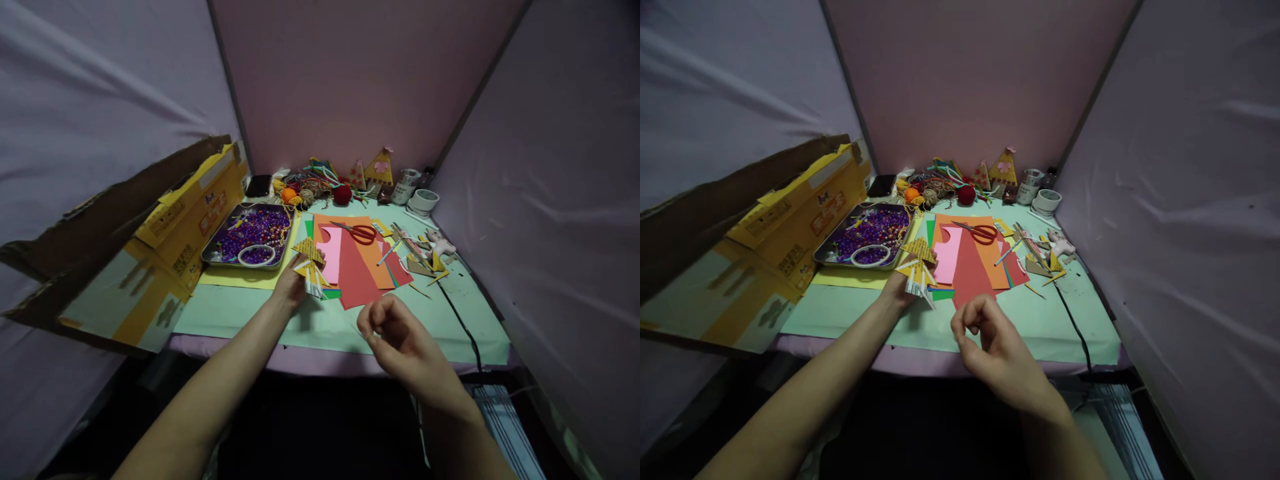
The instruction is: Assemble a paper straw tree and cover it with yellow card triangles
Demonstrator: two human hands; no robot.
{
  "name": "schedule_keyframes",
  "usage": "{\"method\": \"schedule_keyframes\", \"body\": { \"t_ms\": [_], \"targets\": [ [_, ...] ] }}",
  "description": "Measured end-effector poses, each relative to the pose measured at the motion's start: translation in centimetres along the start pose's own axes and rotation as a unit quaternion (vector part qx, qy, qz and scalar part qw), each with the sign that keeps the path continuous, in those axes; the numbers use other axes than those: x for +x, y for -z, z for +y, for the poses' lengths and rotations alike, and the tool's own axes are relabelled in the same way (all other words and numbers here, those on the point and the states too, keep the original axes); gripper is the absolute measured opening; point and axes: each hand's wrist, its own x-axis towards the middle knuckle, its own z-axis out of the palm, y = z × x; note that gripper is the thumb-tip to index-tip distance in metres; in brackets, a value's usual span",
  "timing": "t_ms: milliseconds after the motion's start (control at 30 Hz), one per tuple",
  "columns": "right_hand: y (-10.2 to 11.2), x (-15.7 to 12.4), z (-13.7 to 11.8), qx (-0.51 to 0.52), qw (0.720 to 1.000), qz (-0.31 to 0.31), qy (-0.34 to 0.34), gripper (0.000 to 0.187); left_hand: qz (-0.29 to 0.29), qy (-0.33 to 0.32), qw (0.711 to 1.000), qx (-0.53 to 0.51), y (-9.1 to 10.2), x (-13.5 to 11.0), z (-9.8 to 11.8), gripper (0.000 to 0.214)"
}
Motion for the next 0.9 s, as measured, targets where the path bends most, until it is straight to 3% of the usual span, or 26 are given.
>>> {"method": "schedule_keyframes", "body": {
  "t_ms": [200,367,433,567,633,733,800,900],
  "targets": [
    [3.4,0.7,-1.2,0.006,0.996,0.088,0.022,0.021,0.034,0.016,0.998,-0.041,-0.9,-0.4,0.7,0.028],
    [8.0,4.1,-0.5,-0.097,0.974,0.2,0.05,0.022,0.011,0.045,0.994,-0.095,-0.9,-0.6,0.9,0.034],
    [10.4,6.3,0.4,-0.208,0.944,0.254,0.04,0.019,-0.013,0.075,0.991,-0.109,-0.6,-0.7,0.9,0.036],
    [14.7,10.6,2.5,-0.44,0.816,0.375,-0.005,0.014,-0.041,0.113,0.986,-0.118,0.0,-0.8,0.8,0.038],
    [15.9,11.8,3.4,-0.489,0.778,0.394,-0.011,0.011,-0.041,0.114,0.986,-0.114,0.3,-0.7,0.7,0.039],
    [15.8,12.1,4.4,-0.521,0.756,0.396,0.004,0.016,-0.041,0.116,0.987,-0.103,0.6,-0.4,0.7,0.042],
    [14.4,11.7,4.7,-0.531,0.757,0.379,0.04,0.015,-0.049,0.119,0.987,-0.097,0.7,-0.2,0.6,0.043],
    [10.6,10.3,4.4,-0.503,0.804,0.28,0.145,0.014,-0.064,0.119,0.986,-0.093,0.9,-0.1,0.5,0.042]
  ]
}}
